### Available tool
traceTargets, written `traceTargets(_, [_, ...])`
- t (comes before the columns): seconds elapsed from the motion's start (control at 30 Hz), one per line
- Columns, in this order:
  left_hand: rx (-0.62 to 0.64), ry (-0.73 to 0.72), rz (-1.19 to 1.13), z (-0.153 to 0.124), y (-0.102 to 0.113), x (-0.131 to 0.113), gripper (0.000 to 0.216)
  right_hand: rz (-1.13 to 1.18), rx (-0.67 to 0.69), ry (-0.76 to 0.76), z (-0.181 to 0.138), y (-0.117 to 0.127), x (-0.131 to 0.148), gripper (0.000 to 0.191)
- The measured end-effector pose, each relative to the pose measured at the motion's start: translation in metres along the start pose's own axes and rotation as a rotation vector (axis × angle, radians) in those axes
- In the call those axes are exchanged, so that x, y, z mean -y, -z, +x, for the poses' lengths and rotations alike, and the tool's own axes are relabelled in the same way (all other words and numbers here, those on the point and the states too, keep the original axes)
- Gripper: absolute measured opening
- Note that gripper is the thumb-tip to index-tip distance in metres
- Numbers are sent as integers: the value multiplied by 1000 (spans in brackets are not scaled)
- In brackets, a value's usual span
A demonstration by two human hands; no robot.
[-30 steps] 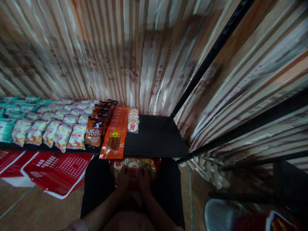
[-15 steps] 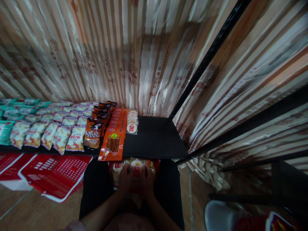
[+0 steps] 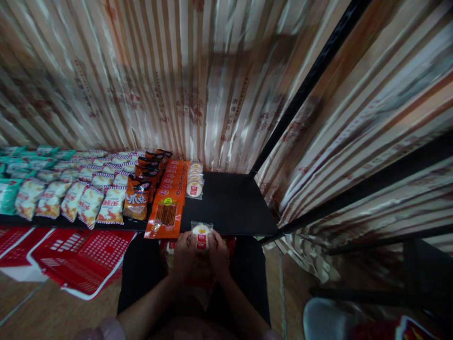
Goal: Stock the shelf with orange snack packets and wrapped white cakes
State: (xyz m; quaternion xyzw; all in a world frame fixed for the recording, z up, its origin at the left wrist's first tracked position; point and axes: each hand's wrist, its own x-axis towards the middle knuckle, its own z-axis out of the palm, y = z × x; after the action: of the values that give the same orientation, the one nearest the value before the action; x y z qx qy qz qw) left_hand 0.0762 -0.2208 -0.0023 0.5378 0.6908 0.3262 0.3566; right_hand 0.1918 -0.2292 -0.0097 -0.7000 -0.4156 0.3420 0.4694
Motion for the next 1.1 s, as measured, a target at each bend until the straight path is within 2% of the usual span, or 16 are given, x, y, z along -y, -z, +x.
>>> traceTargets(0.2, [-2,48,-62,7,2,-8,29,127,36,-3,15,-4,1,44])
traceTargets(0.5, [1,110,-120,12,1,-28,24,19,38,5,31,-2,1,45])
traceTargets(0.67, [6,73,-70,26,1,-25,23,-10,28,45,38,-3,7,45])
traceTargets(0.93, [8,42,66,46,13,-32,25,176,112,34,52,-16,11,44])
traceTargets(1.1, [-17,26,133,56,17,-36,28,156,125,64,61,-21,13,43])
